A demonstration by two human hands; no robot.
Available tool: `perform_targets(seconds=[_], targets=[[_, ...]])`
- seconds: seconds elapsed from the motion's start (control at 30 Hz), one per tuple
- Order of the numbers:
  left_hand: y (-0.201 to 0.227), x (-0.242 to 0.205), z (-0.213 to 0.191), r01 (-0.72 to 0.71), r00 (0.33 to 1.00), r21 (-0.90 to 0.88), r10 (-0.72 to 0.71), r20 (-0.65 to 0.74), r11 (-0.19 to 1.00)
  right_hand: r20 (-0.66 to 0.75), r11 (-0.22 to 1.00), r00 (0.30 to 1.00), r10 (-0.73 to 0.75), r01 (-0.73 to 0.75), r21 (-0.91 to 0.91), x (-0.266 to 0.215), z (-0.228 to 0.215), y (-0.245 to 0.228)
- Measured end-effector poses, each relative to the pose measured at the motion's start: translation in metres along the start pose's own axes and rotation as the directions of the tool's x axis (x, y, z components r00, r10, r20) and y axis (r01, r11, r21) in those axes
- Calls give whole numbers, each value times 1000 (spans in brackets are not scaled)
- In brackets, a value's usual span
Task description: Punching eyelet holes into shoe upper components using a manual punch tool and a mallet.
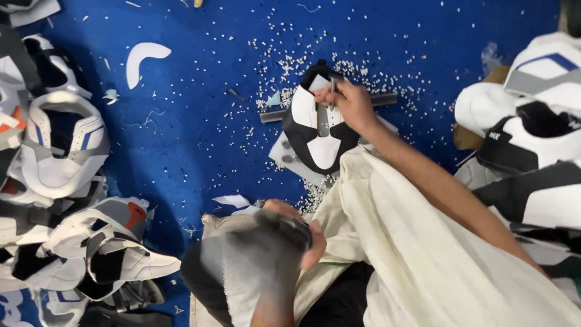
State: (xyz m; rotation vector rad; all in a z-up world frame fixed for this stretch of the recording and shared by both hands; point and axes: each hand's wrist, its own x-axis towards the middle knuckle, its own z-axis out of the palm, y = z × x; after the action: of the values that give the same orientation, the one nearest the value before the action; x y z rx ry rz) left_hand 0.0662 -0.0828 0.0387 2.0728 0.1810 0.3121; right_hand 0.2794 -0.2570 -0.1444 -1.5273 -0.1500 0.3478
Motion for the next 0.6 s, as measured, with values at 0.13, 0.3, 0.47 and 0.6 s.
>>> perform_targets(seconds=[0.13,0.3,0.47,0.6], targets=[[-76,2,38,56,993,-111,-67,-101,992,15,924,954,-298,293,-245,-9,12,-28],[-71,-6,36,319,894,399,-412,174,860,38,846,946,-321,304,-438,-9,7,-4],[25,26,-21,212,976,66,-215,43,975,-75,934,982,176,-142,328,23,-5,10],[35,26,-33,25,998,12,-24,-56,1000,-45,982,998,-34,42,183,0,4,6]])
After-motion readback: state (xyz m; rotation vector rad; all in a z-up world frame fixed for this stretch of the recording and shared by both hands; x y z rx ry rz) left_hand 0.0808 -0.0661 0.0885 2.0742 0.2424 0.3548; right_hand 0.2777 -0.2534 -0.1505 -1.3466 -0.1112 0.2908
